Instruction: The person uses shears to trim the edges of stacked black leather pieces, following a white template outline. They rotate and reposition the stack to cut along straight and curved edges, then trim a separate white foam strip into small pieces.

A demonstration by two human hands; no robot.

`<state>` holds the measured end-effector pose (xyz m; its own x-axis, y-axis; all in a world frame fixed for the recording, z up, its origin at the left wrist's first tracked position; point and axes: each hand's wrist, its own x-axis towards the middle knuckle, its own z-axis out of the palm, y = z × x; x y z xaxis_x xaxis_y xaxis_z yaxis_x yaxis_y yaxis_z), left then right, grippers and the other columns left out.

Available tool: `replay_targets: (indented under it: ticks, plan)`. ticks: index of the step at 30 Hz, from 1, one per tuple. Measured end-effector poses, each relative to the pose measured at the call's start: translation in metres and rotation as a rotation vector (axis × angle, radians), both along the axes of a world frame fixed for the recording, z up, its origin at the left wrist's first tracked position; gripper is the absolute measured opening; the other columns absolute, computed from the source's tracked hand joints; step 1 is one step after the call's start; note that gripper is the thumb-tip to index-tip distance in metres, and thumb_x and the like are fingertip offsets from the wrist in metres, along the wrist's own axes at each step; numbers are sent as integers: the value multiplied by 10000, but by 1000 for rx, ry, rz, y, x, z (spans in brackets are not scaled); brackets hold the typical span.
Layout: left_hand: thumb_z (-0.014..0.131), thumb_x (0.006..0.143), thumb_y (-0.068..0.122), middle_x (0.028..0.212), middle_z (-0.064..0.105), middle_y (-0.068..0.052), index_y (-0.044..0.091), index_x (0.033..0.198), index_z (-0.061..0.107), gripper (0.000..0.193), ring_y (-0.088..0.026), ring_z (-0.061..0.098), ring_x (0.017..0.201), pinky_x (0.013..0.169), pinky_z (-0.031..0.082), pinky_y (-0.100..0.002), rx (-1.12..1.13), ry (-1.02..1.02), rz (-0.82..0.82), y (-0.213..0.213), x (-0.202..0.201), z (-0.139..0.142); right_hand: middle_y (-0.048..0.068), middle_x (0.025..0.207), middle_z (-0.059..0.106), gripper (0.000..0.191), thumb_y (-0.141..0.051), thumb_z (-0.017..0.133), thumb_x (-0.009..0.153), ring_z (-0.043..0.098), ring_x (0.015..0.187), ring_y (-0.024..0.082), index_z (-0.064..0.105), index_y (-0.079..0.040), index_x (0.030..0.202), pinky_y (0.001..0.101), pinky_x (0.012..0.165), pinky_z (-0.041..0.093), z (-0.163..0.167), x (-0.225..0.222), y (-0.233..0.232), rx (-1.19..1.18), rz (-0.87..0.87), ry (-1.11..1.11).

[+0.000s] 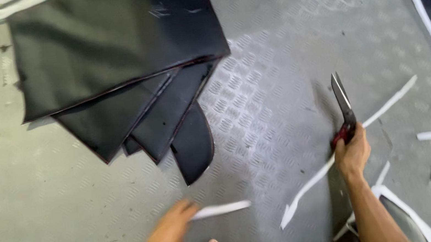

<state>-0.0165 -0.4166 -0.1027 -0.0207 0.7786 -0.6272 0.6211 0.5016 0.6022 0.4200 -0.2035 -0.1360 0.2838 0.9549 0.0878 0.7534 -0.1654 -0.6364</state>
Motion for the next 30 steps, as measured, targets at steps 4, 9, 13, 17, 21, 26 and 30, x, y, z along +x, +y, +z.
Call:
replay_targets:
  ticks: [4,9,13,17,21,26,30]
  plan:
    - [671,957,258,1349,675,-192,134,1396,576,467,-378,616,1249,1064,479,-476,-403,-73,663,-49,-80,31,163,965,699,372,-37,712,827,696,840,300,620,8,1184,406,777,552,5,-55,-7,18,99,127]
    - [750,849,342,1484,551,-154,172,1537,380,800,-235,533,1387,1094,461,-425,-139,-292,442,-42,-81,82,48,795,756,217,-10,656,810,680,692,122,763,-69,990,293,626,562,40,-197,-82,-605,457,607]
    - [746,930,213,1000,601,-89,219,1621,297,824,-194,536,839,674,436,-351,-81,-862,406,-25,-10,35,86,1227,624,628,67,586,908,589,963,114,424,-32,1506,256,770,502,80,-226,-115,-739,1010,1290]
    - [727,999,232,729,581,62,32,1196,709,281,-77,530,670,600,477,-265,-143,-445,220,-46,-44,7,112,1197,686,691,-77,709,894,676,943,176,337,-90,1477,336,765,616,72,-172,-55,-974,812,827]
    - [647,861,341,1238,701,-111,167,1323,622,495,-213,688,1109,978,533,-341,-525,639,-39,-67,-167,46,93,1261,673,633,-212,678,917,701,1144,237,396,-135,1479,372,945,569,57,-19,4,-846,1122,-54]
    - [628,865,621,1474,558,-135,338,1531,471,740,-274,581,1327,1093,483,-387,-455,1098,-209,-64,-217,88,102,1534,478,824,-338,685,922,564,1288,273,241,-233,1608,384,1095,464,48,154,-7,-1002,1187,-499]
    - [609,894,489,1367,650,-101,177,1382,609,579,-337,620,1244,1009,520,-438,134,740,36,-13,-174,88,62,1384,621,629,-352,622,953,608,1258,245,360,-203,1505,356,1054,518,27,178,-40,-795,1165,-610]
